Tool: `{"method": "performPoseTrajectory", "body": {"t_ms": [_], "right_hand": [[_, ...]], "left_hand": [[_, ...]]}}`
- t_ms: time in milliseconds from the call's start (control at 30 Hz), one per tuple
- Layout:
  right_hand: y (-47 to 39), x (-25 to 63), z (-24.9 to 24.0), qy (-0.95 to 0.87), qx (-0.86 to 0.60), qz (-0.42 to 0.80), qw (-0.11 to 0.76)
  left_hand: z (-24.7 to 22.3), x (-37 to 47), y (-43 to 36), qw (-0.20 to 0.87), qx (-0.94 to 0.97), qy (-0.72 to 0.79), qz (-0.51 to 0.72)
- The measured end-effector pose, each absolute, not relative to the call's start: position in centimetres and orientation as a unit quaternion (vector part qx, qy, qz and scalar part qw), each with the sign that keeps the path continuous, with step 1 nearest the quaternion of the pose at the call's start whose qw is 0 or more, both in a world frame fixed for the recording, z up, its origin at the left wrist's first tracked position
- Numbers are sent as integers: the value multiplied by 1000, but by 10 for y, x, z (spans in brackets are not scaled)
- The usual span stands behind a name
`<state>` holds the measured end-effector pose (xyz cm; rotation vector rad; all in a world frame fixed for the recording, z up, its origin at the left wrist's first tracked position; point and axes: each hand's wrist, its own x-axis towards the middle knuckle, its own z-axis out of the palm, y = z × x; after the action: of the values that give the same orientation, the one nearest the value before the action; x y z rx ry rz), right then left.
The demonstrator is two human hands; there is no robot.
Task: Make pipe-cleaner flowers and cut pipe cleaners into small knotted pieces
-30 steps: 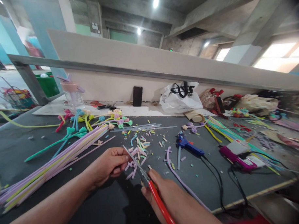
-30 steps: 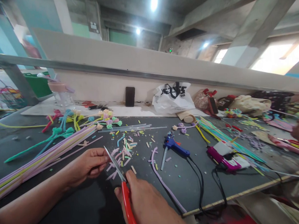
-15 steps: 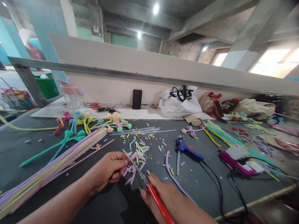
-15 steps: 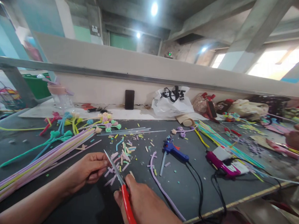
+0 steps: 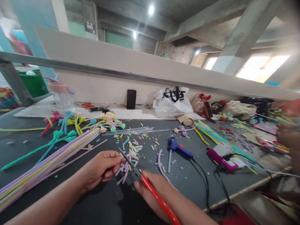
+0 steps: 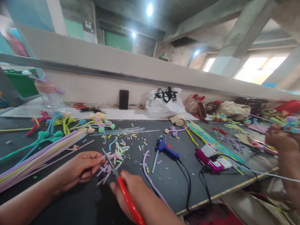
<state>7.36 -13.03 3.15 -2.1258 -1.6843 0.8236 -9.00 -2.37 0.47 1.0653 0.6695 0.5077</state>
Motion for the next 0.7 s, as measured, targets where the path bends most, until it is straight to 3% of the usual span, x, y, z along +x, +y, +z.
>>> {"method": "performPoseTrajectory", "body": {"t_ms": [233,567,700], "right_hand": [[-133,101,25,-425,-650,572,262],[-143,97,31,-336,-634,624,310],[-135,76,23,-371,-594,640,315]], "left_hand": [[7,-95,-18,803,422,344,240],[2,-95,-16,644,589,369,321],[2,-94,-21,668,610,323,279]]}}
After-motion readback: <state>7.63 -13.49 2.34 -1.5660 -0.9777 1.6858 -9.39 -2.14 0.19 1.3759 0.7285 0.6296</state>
